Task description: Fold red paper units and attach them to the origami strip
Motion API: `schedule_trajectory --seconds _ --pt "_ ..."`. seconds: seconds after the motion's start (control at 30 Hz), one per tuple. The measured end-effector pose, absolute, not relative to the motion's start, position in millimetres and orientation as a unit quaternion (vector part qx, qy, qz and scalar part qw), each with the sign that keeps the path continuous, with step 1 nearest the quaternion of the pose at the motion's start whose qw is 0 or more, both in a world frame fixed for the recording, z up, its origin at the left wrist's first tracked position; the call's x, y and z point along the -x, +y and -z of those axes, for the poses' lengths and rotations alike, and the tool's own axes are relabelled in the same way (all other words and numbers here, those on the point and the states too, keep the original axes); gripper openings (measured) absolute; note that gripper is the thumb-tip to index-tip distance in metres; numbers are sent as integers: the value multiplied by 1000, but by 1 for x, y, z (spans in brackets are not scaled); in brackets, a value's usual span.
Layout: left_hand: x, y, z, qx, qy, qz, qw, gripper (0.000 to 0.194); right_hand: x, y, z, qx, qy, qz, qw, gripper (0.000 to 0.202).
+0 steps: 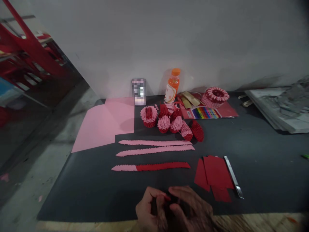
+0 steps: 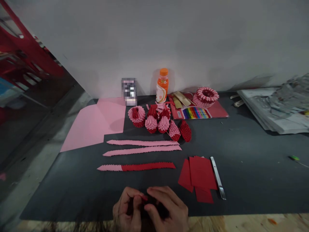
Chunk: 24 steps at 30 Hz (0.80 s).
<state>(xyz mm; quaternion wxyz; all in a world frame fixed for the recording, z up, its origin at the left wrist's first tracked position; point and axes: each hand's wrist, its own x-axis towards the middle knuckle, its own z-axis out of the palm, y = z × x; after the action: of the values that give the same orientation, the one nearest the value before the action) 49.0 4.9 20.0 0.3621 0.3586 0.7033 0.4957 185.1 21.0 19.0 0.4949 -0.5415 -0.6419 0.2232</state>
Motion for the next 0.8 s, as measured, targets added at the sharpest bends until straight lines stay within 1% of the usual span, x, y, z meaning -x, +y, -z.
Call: schedule_trajectory --seconds 0.07,0.13,0.27,0.33,0.4,0.5,0.53,0.57,0.6,0.67,0.8 --pt "-50 2 -16 -378 707 -490 343 59 -178 19 -20 530 -644 -223 505 13" --pt "-49 0 -12 -393 712 -482 328 55 -176 17 -22 516 -668 -224 487 20" --pt "-43 3 -5 -439 689 -501 285 37 -176 21 -25 538 -683 -217 444 19" --pt "-40 7 -2 -464 656 -536 260 31 -176 24 -25 539 -670 -222 460 18" --pt "-40 10 0 -454 637 -567 259 33 -173 25 -23 530 -659 -234 479 14" --pt "-46 10 2 -383 635 -611 276 42 -163 20 -17 540 -633 -239 500 24" --pt "-48 10 3 -359 635 -624 283 43 -160 18 -15 550 -617 -240 509 24" --pt "-50 8 4 -339 633 -631 292 44 -157 16 -13 560 -596 -233 527 18" --pt "-52 7 4 -325 634 -630 308 43 -155 15 -12 568 -574 -229 543 13" --pt "-53 4 5 -310 646 -601 353 42 -155 17 -10 563 -565 -230 558 11" --pt "-52 2 -3 -308 687 -518 406 48 -166 31 -12 545 -584 -241 551 9"
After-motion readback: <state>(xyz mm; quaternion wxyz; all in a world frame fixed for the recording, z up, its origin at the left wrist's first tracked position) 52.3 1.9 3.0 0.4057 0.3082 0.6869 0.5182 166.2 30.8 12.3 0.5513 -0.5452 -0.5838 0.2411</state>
